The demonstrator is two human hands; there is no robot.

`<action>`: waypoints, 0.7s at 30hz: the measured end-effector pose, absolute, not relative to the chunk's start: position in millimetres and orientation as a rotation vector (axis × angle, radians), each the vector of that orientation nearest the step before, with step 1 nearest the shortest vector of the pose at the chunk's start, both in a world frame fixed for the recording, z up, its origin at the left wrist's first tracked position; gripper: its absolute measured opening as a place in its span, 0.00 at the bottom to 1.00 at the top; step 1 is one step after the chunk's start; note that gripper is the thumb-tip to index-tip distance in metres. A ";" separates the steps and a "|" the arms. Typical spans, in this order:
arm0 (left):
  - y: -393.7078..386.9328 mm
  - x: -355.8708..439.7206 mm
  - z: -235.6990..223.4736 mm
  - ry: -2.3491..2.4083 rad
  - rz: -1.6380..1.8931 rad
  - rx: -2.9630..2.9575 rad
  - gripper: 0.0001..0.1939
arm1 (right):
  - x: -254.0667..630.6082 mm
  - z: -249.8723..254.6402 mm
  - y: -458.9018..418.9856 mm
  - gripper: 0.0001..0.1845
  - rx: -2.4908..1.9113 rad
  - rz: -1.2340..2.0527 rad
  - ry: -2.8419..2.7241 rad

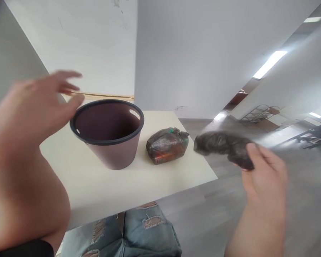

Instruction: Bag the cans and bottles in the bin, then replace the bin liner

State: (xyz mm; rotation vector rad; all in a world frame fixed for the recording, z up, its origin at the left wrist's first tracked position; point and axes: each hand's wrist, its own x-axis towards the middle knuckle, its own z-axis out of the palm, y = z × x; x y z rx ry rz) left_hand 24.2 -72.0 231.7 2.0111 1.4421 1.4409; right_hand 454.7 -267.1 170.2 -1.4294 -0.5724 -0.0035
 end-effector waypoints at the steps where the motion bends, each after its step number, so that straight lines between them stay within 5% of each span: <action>1: -85.2 31.3 242.6 1.489 1.527 2.113 0.16 | 438.9 183.7 -258.6 0.04 -1.261 -0.029 -0.578; 5: -118.7 54.6 258.3 1.077 1.607 2.094 0.13 | 367.3 218.4 -210.4 0.08 -0.904 0.144 -0.974; 10: -116.4 71.6 243.4 0.664 1.517 1.979 0.38 | 288.2 247.3 -157.4 0.05 -0.743 0.494 -1.402; 15: -107.2 65.5 246.8 0.777 1.709 1.948 0.04 | 243.7 269.0 -128.0 0.22 -0.813 0.394 -1.486; 18: -99.8 54.6 249.7 0.808 1.858 1.782 0.05 | 240.8 269.1 -115.2 0.28 -0.742 0.372 -1.317; 21: -87.7 45.7 247.2 0.829 1.901 1.677 0.08 | 242.8 261.6 -102.8 0.21 -0.654 0.479 -1.203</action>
